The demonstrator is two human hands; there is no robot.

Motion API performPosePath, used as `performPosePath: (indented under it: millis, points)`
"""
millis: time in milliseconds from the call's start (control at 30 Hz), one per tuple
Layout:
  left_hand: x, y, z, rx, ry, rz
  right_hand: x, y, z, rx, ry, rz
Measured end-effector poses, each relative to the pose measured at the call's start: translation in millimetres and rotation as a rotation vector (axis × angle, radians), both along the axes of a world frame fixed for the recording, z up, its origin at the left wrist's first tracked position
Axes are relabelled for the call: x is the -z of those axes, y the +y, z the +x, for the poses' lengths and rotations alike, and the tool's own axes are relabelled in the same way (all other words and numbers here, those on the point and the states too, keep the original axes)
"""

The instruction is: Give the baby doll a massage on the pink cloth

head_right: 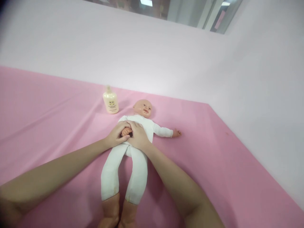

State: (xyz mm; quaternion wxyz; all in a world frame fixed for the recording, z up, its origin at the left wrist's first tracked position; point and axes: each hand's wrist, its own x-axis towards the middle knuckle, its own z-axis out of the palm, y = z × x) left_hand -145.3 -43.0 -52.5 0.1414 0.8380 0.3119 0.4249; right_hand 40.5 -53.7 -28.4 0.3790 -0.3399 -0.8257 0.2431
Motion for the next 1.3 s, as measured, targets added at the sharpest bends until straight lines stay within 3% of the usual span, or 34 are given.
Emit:
performPosePath:
  millis: [1300]
  points:
    - [-2.1,-1.0,-1.6,-0.020,0.018,-0.018,1.3,1.0,-1.5,-0.005,-0.020,0.009]
